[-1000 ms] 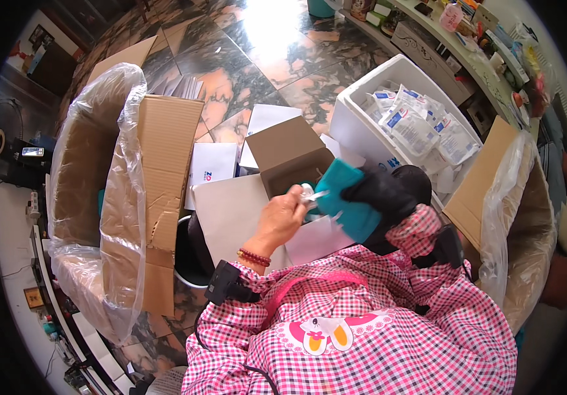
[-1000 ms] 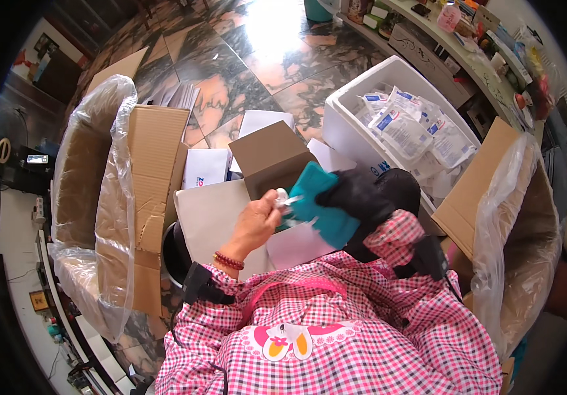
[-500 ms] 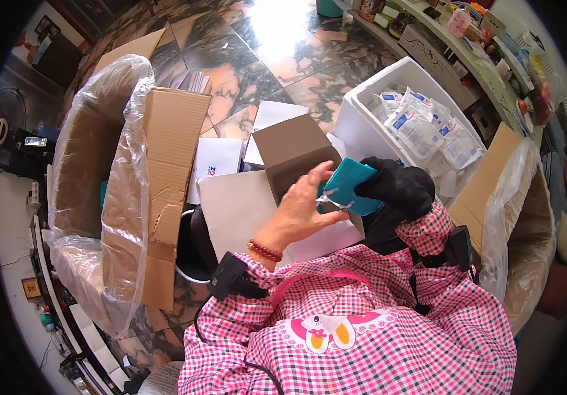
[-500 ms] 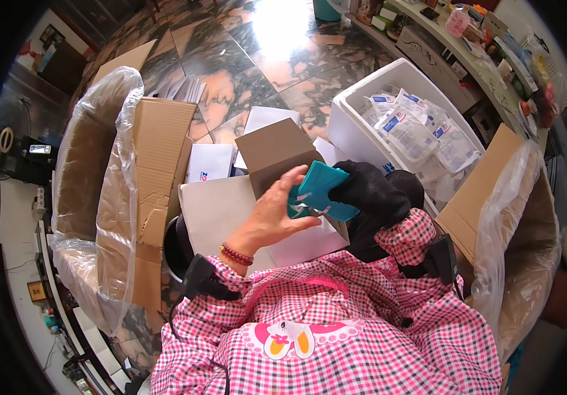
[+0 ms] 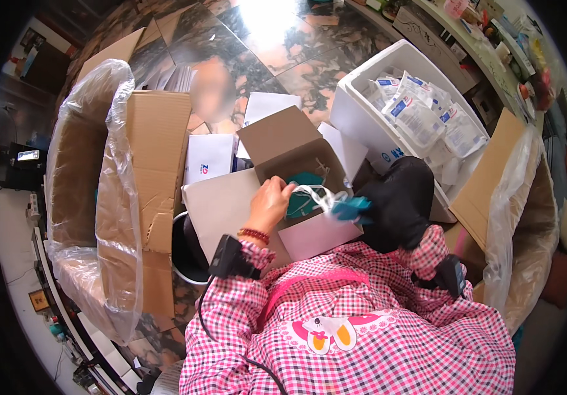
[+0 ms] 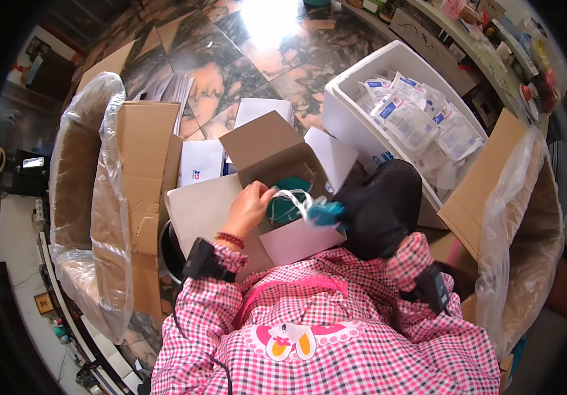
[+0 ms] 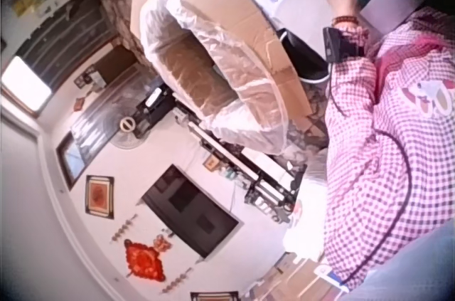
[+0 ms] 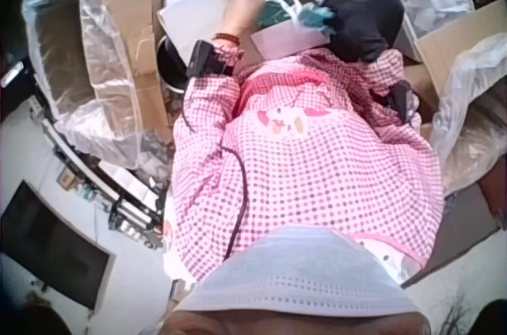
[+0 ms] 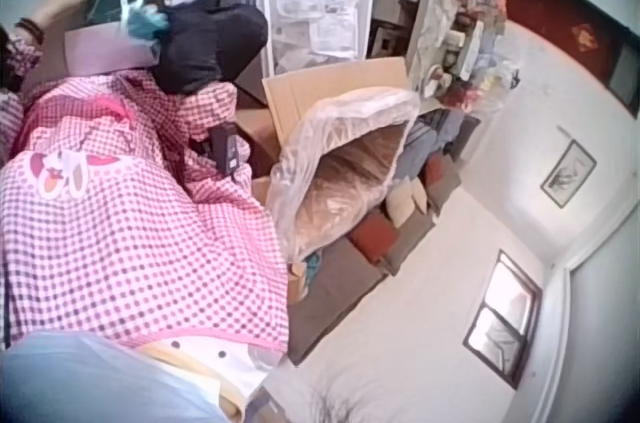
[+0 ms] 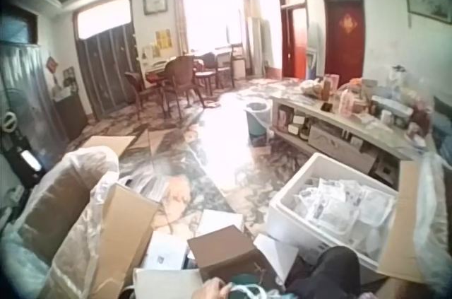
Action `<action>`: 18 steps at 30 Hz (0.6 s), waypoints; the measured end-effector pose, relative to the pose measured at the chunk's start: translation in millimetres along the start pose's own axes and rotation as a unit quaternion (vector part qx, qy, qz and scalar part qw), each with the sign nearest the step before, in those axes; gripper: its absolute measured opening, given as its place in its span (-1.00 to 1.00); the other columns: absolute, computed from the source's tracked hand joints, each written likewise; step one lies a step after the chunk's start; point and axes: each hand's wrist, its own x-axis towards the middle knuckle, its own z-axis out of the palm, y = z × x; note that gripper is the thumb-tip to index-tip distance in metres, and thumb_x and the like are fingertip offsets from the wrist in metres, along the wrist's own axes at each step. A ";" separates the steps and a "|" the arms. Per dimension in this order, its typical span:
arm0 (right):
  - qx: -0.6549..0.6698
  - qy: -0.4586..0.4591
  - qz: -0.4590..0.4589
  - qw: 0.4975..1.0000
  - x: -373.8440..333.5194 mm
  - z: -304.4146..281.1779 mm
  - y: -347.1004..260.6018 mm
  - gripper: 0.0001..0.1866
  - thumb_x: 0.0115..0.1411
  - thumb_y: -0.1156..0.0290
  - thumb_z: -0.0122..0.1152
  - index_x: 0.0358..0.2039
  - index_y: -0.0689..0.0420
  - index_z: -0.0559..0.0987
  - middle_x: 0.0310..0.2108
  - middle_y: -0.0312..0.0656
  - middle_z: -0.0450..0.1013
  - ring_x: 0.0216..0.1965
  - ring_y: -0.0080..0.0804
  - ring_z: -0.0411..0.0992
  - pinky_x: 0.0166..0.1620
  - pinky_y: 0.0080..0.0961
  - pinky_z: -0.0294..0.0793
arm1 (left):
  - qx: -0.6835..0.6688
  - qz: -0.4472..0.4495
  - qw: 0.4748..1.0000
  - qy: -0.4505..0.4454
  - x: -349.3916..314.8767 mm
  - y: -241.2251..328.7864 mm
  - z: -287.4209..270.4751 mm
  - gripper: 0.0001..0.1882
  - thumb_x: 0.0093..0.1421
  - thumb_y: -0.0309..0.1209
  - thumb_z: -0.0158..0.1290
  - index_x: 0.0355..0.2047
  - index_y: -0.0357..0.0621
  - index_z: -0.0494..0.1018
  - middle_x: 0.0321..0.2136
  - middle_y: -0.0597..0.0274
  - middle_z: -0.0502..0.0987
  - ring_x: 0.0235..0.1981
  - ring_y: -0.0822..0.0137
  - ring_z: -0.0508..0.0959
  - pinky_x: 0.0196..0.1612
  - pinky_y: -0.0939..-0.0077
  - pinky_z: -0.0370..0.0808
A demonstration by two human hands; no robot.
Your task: Unpacking N95 masks from a large shipping box and organizing them into smaller white boxes.
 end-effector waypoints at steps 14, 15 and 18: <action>-0.094 -0.195 -0.106 0.970 -15.8 41.6 -23.3 -0.88 0.13 0.37 0.15 -0.36 -0.01 0.64 -0.42 -0.12 0.51 -0.34 -0.16 0.56 -0.22 -0.19 0.52 | 0.138 -0.143 0.976 -0.091 66.0 -77.1 113.2 -0.40 0.02 -0.33 0.28 0.08 -0.17 0.38 -0.04 -0.17 0.54 0.00 -0.12 0.56 0.02 0.07 0.54; -0.096 -0.201 -0.094 0.970 -14.4 40.6 -20.5 -0.87 0.14 0.36 0.15 -0.34 -0.02 0.64 -0.42 -0.12 0.51 -0.35 -0.17 0.56 -0.22 -0.19 0.52 | 0.139 -0.141 0.975 -0.096 65.6 -65.4 108.2 -0.40 0.02 -0.33 0.28 0.08 -0.17 0.38 -0.04 -0.17 0.54 0.00 -0.12 0.56 0.02 0.07 0.54; -0.112 -0.244 -0.069 0.961 -4.8 45.4 -19.6 -0.84 0.15 0.37 0.13 -0.30 -0.04 0.66 -0.40 -0.11 0.52 -0.34 -0.18 0.55 -0.21 -0.20 0.52 | 0.178 -0.114 0.968 -0.135 62.2 -49.1 94.4 -0.60 0.03 -0.42 0.17 -0.08 -0.21 0.52 -0.13 -0.17 0.58 -0.08 -0.12 0.59 -0.03 0.07 0.56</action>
